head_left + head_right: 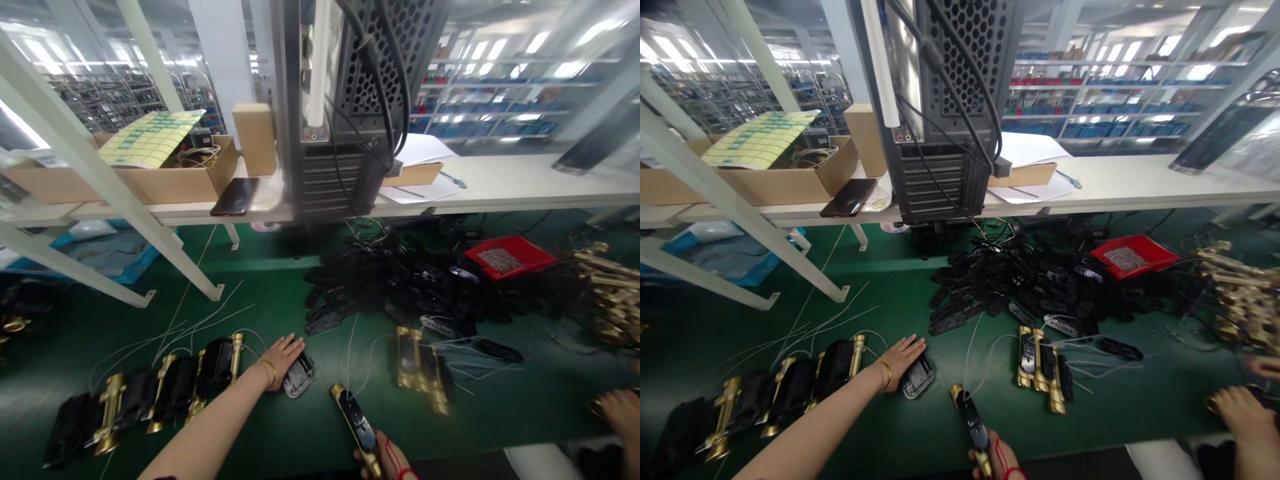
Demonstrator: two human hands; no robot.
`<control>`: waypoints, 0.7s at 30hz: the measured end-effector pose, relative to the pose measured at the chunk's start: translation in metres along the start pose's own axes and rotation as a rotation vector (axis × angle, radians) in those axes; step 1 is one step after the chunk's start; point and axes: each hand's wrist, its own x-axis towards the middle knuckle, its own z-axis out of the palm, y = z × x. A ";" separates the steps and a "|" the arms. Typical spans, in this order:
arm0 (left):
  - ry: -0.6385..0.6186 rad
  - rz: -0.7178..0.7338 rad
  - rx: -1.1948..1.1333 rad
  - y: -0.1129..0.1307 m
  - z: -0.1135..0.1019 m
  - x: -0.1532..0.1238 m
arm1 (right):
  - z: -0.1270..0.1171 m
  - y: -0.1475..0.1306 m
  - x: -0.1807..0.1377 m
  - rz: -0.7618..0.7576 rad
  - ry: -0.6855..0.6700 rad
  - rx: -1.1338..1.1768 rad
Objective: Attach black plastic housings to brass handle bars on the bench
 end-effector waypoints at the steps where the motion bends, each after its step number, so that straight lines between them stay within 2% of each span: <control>1: 0.003 -0.007 0.000 -0.001 0.002 0.000 | 0.000 -0.001 -0.002 0.006 0.014 0.007; 10: 0.130 -0.089 -0.013 0.013 0.003 -0.028 | -0.003 0.002 -0.003 -0.019 -0.017 0.052; 16: 0.132 -0.132 -0.072 0.018 0.005 -0.039 | -0.006 0.006 0.006 -0.011 -0.001 0.014; 21: 0.137 -0.119 -0.112 0.025 0.004 -0.042 | -0.006 0.003 -0.002 -0.026 0.019 0.030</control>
